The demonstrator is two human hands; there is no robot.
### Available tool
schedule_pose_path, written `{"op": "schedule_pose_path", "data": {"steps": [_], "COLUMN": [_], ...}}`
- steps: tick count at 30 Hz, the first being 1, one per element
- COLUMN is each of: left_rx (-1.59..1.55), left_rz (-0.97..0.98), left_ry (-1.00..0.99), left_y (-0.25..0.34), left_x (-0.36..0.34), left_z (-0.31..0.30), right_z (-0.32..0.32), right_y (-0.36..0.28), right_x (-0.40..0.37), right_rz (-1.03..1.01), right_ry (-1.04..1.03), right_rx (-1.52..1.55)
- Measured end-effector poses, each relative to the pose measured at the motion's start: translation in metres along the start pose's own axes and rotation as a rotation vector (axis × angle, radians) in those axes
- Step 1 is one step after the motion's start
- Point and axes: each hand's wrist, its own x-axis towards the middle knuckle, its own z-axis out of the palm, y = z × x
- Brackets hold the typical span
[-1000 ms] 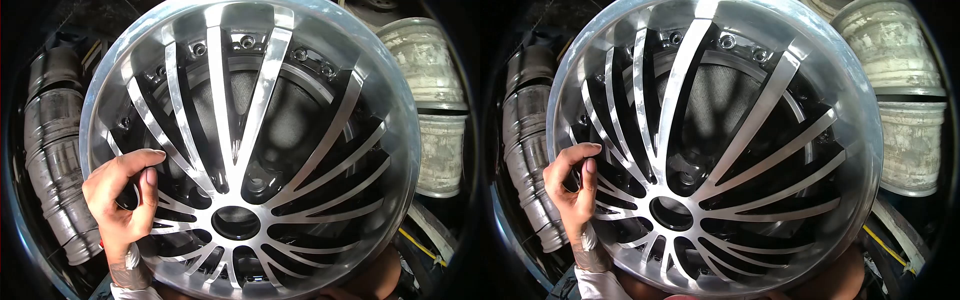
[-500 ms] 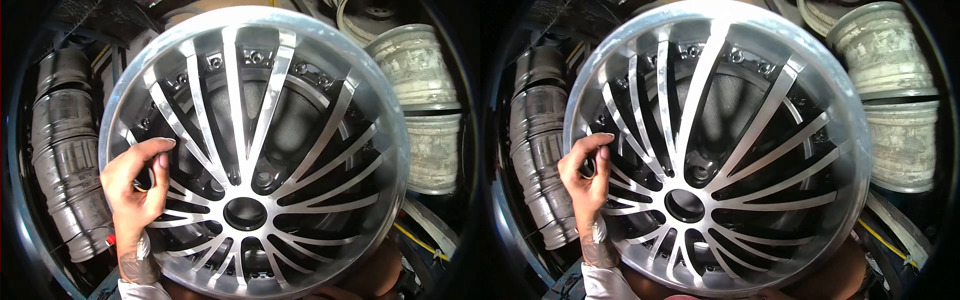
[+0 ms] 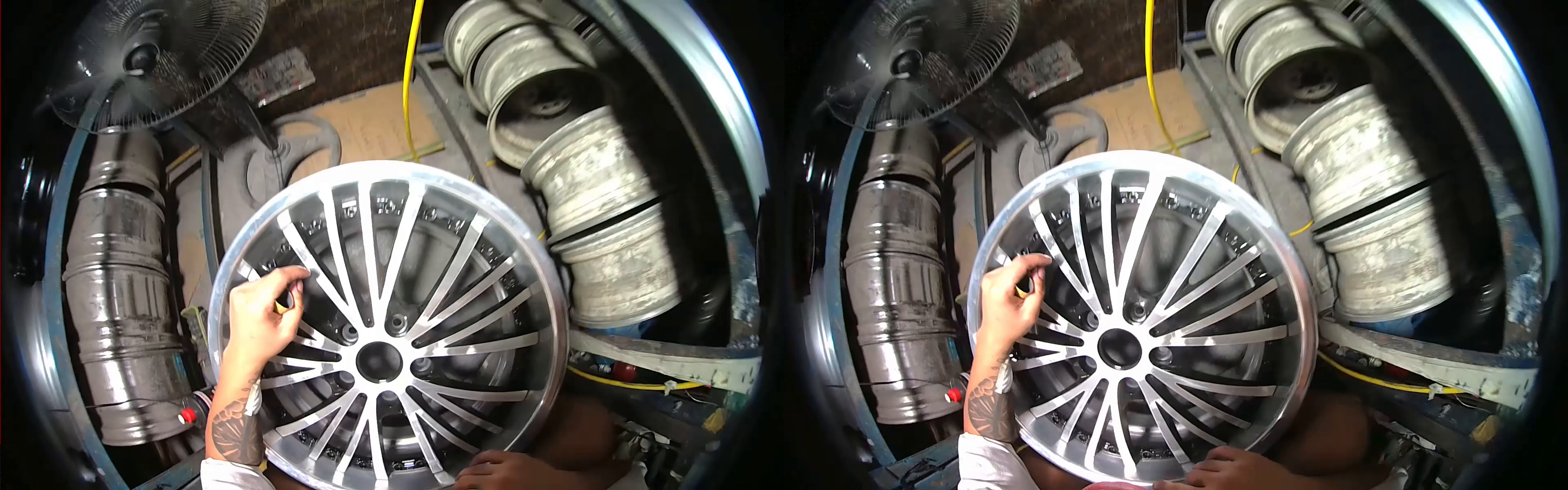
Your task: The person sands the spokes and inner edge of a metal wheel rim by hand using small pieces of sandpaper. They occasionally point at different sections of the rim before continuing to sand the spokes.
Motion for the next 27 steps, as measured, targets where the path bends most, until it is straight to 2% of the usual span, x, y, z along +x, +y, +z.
{"op": "schedule_pose_path", "data": {"steps": [4, 8, 12, 17, 19, 20, 21, 23, 24, 25, 27], "left_rx": [0.006, -0.003, -0.022, -0.021, -0.041, -0.04, -0.028, 0.003, 0.004, 0.007, -0.06], "left_rz": [0.029, 0.012, 0.046, 0.076, 0.111, 0.135, 0.184, 0.268, 0.267, 0.32, 0.339], "left_ry": [0.041, 0.031, 0.03, 0.048, 0.104, 0.144, 0.212, 0.335, 0.336, 0.33, 0.203], "left_y": [-0.003, -0.005, -0.007, -0.009, -0.016, -0.019, -0.022, -0.022, -0.009, 0.005, 0.035], "left_x": [0.0, -0.004, -0.005, -0.007, -0.009, -0.009, -0.007, -0.009, -0.011, -0.012, -0.02], "left_z": [-0.002, -0.005, -0.005, -0.004, -0.001, 0.0, 0.002, 0.0, -0.005, -0.009, -0.011], "right_z": [0.01, 0.018, 0.009, 0.004, 0.021, 0.02, 0.019, 0.014, 0.017, 0.011, 0.003], "right_y": [0.0, -0.01, -0.014, -0.021, -0.012, -0.013, -0.015, -0.025, -0.023, -0.026, -0.032], "right_x": [-0.001, 0.001, 0.008, 0.009, -0.002, -0.007, -0.008, -0.008, -0.005, -0.002, -0.005], "right_rz": [-0.019, -0.058, -0.106, -0.205, -0.309, -0.148, -0.253, -0.261, -0.365, -0.357, -0.259], "right_ry": [-0.071, 0.084, 0.053, -0.042, 0.005, -0.239, -0.17, -0.152, -0.031, -0.033, 0.054], "right_rx": [0.058, 0.13, 0.134, 0.151, 0.067, 0.0, 0.002, -0.1, -0.053, -0.171, -0.195]}}
